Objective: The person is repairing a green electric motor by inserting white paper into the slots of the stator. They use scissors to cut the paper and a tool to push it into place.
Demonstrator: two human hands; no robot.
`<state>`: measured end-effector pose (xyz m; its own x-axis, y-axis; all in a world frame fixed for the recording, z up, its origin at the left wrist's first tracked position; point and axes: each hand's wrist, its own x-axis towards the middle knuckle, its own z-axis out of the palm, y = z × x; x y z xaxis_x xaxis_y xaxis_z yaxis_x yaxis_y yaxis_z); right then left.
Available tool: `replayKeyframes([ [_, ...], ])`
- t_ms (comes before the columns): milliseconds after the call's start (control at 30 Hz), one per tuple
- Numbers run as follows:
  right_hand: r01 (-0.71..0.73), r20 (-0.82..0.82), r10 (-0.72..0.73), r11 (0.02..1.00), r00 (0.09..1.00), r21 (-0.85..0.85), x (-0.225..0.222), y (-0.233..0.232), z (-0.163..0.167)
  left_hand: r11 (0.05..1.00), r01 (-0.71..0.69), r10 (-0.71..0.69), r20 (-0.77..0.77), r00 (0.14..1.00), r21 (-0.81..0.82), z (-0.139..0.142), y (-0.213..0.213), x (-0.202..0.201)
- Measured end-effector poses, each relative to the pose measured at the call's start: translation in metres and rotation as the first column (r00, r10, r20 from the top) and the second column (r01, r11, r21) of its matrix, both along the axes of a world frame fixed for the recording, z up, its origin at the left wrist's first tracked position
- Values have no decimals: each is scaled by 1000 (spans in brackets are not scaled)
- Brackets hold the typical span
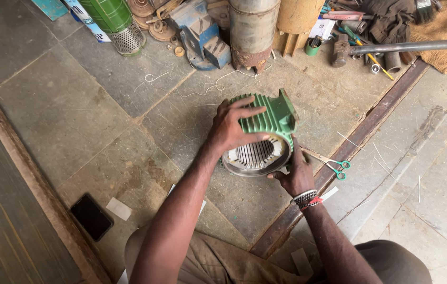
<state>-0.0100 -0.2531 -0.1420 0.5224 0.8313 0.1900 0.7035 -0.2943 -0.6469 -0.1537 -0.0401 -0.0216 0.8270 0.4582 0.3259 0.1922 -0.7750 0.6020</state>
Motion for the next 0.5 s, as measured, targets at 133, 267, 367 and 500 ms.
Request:
replayKeyframes([
  [133,74,111,-67,995,992,-61,2,-5,-19,994,-18,12,48,999,107,-15,-20,-9],
  [267,110,203,-102,994,974,-25,5,5,-34,969,-48,17,127,992,243,-28,-39,-17],
  [367,128,244,-97,985,965,-115,10,14,-36,962,-82,45,146,988,260,-34,-37,-15],
  [500,107,274,-85,992,958,-67,23,39,-26,959,-75,41,129,991,272,-34,-10,-3],
])
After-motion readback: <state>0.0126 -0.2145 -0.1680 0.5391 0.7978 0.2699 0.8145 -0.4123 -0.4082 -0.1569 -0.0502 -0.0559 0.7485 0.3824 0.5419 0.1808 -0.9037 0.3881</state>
